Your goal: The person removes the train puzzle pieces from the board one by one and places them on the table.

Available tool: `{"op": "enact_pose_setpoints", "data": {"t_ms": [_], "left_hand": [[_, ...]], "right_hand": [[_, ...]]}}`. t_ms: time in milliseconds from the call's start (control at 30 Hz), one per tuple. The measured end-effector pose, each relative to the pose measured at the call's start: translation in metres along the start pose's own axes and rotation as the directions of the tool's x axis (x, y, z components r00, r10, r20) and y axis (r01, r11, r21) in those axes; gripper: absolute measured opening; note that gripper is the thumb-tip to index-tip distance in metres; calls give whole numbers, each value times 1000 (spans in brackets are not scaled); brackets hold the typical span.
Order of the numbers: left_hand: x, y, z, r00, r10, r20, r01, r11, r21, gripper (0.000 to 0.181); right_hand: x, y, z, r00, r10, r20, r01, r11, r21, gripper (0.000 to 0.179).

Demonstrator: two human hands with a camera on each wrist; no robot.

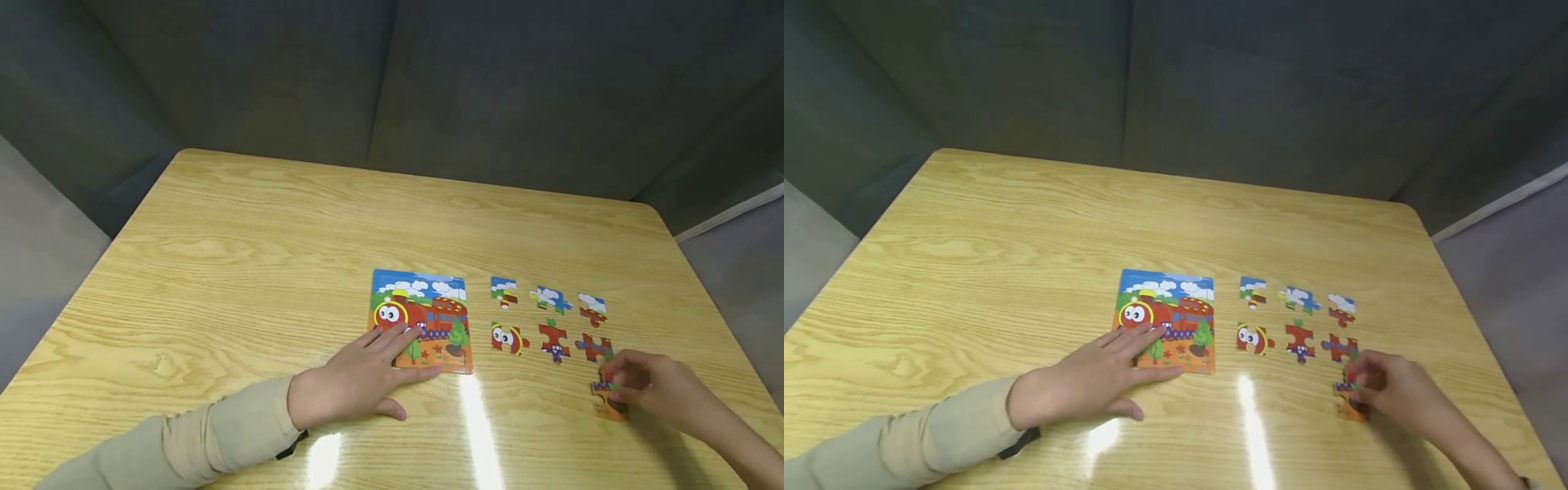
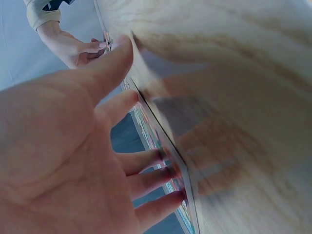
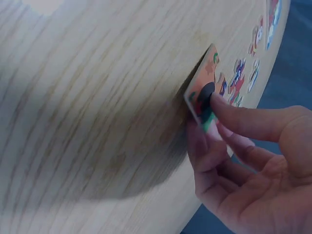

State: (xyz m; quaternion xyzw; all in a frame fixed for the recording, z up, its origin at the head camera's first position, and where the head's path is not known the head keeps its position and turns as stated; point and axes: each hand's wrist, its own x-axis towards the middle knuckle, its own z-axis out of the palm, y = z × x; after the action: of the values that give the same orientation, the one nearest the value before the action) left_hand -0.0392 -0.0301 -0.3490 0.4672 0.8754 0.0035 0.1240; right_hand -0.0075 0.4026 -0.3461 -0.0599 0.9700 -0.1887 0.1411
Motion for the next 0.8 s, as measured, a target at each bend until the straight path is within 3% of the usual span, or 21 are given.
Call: {"op": "enact_pose_setpoints", "data": {"t_ms": [200,367,567,800], "left_hand": [[0,0,0,1000,-5,6,5,1000,-19,72],[0,0,-1,1000,1,8,0,999,-37,72],[-1,-1,0,1000,5,-1,-5,998,-61,72],[-3,-1,2,999,18,-35,-20,999,-37,73]], "right_hand": [[5,2,1,999,29,-43,-33,995,-99,27],[5,0,0,999,24,-47,-29,995,-97,30],[11,-22,8,984,-116,-136,117,993,-1,25],[38,-68,26,944,-259,-205,293,942,160,26]]}}
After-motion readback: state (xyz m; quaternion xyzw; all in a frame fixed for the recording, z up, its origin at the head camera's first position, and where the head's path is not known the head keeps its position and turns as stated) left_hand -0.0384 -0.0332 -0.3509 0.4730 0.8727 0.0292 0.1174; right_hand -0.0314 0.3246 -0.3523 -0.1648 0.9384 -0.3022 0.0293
